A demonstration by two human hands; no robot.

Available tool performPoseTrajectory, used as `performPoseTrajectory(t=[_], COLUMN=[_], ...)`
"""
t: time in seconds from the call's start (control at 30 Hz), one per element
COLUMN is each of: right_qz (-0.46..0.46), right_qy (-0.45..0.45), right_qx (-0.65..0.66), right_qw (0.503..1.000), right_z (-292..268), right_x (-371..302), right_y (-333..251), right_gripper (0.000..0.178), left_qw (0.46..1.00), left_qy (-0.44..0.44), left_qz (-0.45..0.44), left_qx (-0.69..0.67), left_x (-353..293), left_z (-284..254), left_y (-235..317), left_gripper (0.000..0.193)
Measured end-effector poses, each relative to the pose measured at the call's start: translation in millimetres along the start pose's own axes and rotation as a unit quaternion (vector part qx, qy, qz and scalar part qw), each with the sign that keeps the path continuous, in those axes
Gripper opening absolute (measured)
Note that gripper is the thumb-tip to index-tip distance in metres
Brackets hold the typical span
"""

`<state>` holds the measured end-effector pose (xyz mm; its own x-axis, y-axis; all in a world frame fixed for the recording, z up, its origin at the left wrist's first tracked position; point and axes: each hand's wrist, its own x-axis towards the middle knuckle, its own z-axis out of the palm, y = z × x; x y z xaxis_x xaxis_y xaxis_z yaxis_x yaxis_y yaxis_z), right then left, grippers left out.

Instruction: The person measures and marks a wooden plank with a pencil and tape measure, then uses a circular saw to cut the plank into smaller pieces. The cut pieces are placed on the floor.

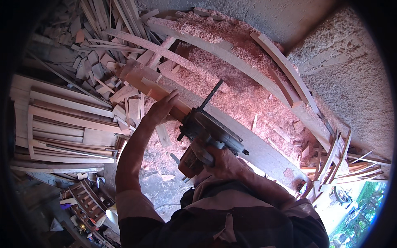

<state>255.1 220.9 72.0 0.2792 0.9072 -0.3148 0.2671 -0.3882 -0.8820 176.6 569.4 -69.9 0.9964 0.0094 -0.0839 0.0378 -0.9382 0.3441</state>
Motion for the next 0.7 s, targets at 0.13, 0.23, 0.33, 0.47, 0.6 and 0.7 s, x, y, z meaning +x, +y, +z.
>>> performPoseTrajectory(t=[0.13, 0.23, 0.33, 0.47, 0.6, 0.7], right_qz=[-0.010, 0.014, 0.000, -0.002, -0.053, -0.040], right_qy=[-0.013, -0.017, -0.027, -0.021, 0.010, 0.006], right_qx=[0.012, 0.020, 0.038, 0.047, 0.023, 0.021], right_qw=[1.000, 1.000, 0.999, 0.999, 0.998, 0.999], right_z=[5.6, 2.8, 4.6, 5.4, 8.0, 7.0], right_x=[15.5, 20.8, 26.8, 33.8, 43.2, 46.8], right_y=[-1.6, -3.5, 1.0, -7.6, -6.7, -9.7], right_gripper=[0.067, 0.066, 0.066, 0.066, 0.057, 0.057], left_qw=[0.994, 0.994, 0.992, 0.995, 1.000, 0.996], left_qy=[0.005, 0.039, -0.033, -0.016, -0.015, -0.057], left_qz=[0.035, 0.039, -0.013, 0.026, -0.017, -0.064], left_qx=[-0.108, 0.098, 0.119, 0.092, -0.006, -0.019], left_x=[-10.9, 0.2, 0.1, -2.6, 1.2, 5.5], left_z=[18.2, -11.3, -21.4, -20.5, -31.8, -39.5], left_y=[-39.6, -22.0, -19.2, -34.6, -36.2, -33.2], left_gripper=[0.092, 0.088, 0.085, 0.092, 0.100, 0.102])
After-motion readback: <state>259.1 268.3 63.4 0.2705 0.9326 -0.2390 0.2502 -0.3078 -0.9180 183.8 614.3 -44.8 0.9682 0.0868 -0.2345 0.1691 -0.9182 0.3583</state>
